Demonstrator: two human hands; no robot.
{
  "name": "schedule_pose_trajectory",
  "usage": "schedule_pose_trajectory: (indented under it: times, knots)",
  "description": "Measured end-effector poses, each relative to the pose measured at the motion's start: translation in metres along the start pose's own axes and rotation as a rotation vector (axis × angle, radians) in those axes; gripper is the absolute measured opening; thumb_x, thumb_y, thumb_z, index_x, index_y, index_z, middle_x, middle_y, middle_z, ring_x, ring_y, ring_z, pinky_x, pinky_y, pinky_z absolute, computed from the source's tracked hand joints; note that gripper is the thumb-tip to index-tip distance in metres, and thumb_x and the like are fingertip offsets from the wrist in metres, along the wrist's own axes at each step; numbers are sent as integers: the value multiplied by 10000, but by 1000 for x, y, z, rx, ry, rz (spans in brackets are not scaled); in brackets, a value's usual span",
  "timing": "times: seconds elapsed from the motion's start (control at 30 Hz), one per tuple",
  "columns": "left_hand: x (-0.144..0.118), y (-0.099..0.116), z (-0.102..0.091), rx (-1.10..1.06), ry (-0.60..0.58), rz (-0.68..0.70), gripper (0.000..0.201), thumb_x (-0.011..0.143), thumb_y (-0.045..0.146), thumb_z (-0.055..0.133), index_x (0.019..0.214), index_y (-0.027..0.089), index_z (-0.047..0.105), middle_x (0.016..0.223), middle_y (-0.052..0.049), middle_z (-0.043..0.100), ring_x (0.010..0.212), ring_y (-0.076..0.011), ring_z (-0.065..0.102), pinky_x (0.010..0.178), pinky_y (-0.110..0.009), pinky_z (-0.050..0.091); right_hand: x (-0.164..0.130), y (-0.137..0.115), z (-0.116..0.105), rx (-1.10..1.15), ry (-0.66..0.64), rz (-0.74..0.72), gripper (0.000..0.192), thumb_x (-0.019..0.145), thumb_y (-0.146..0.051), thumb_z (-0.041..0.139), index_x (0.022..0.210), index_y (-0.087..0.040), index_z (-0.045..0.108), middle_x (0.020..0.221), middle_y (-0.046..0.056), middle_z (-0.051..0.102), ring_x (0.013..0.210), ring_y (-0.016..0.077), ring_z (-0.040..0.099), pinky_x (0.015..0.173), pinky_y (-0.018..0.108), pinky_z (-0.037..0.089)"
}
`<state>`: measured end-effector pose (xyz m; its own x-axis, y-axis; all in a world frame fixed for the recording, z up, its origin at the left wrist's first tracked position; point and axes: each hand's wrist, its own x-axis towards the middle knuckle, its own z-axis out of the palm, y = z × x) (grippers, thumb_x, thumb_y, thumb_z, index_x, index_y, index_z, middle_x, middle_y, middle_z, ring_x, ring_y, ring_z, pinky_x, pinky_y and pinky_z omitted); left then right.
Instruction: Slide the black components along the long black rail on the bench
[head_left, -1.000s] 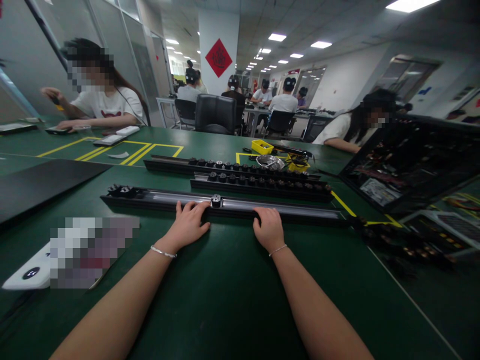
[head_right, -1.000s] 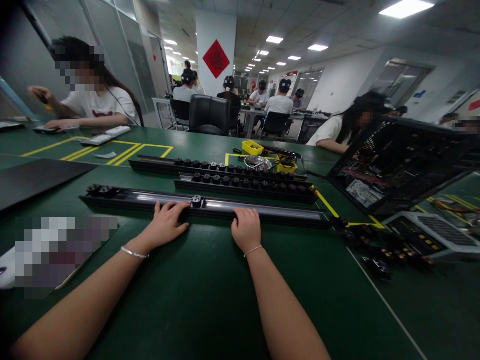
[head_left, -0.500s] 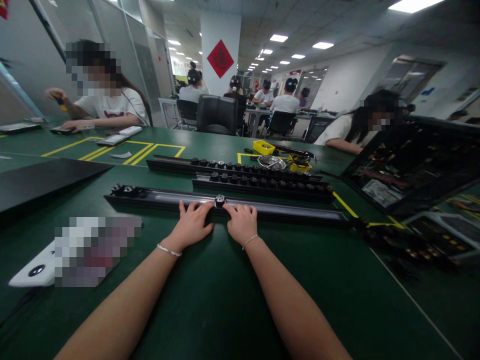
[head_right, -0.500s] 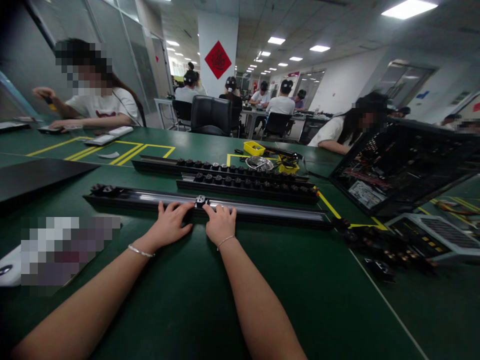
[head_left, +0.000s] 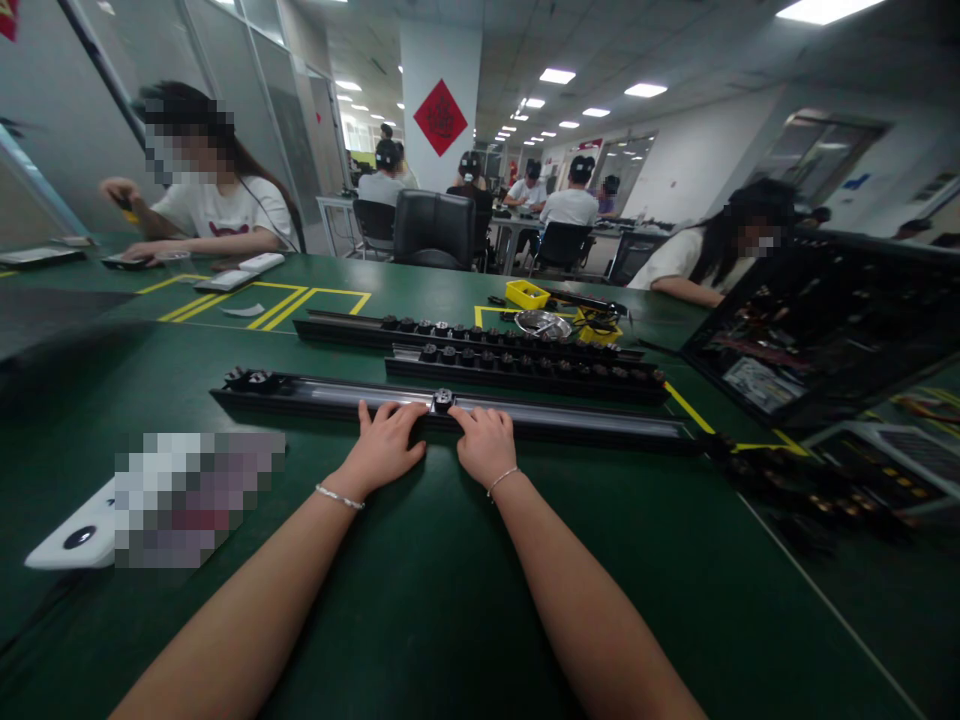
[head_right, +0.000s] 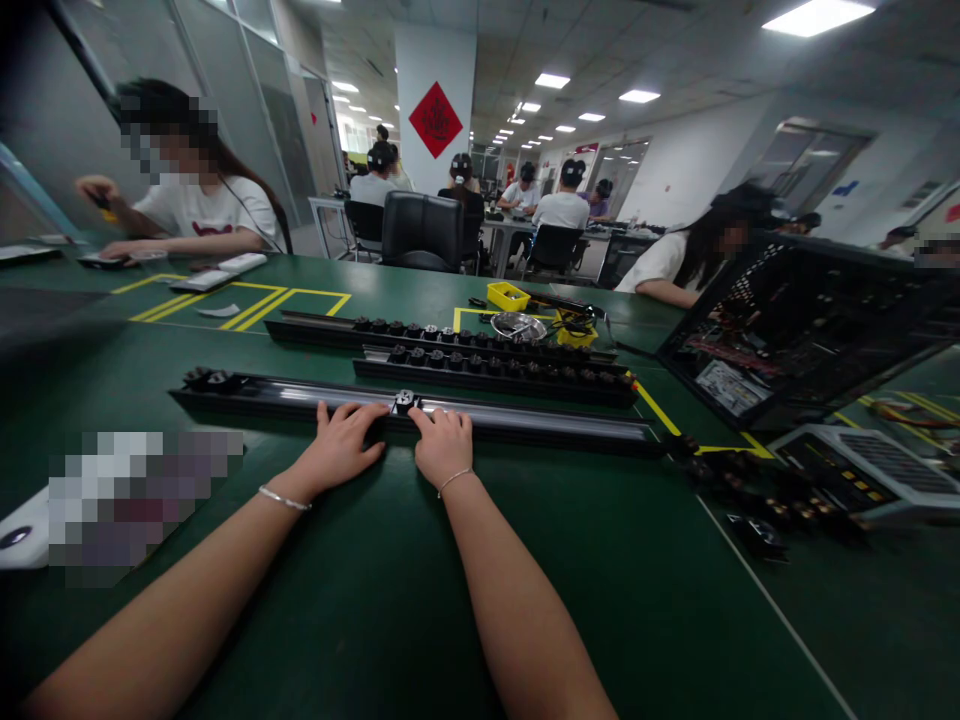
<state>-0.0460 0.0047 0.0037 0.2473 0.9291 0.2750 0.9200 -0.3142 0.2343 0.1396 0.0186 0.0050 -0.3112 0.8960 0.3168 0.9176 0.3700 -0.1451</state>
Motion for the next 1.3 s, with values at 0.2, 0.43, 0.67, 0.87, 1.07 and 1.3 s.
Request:
schedule_pose_trajectory:
  times: [0.2,0.43,0.67,0.87,1.07,1.3]
  knots:
    - [11,17,5,31,27,-143,336,787,395,503,1079,229,519,1138,-96,615,1155,-318,463,988,-770,59,-2,2,-1,-21,-12,-18,471,809,-191,438,1254,-322,525,1014,55,598,944,211,464,869,356,263]
    - [9,22,12,103,100,-123,334,832,360,455,1115,191,507,1173,-127,591,1179,-297,463,1041,-709,89,-2,4,0,-1,-14,-36,470,815,-181,439,1261,-297,533,998,65,595,944,206,467,886,343,278]
    - [11,19,14,84,148,-31,352,842,333,451,1168,211,507,1218,-103,583,1198,-277,463,1067,-674,78,-3,8,0,34,8,-47,451,815,-173,429,1236,-274,558,988,60,613,966,207,481,971,356,248]
    - [14,19,15,58,148,-17,318,853,337,441,1131,221,542,1184,-87,608,1163,-264,497,1080,-650,69,-4,9,-1,52,3,-22,436,821,-184,427,1219,-303,558,1029,32,624,993,197,491,1046,397,172]
    - [14,17,15,61,161,-15,297,860,339,434,1109,233,556,1135,-69,632,1138,-251,517,1091,-630,62,-4,12,-3,55,-4,-19,430,827,-191,421,1217,-310,559,1049,31,630,1011,195,495,1058,412,161]
    - [14,17,15,56,154,-17,281,857,336,444,1098,247,558,1109,-61,642,1115,-242,529,1091,-620,60,-4,15,-7,82,-20,-12,424,827,-192,419,1207,-314,563,1068,25,634,1020,188,499,1068,423,148]
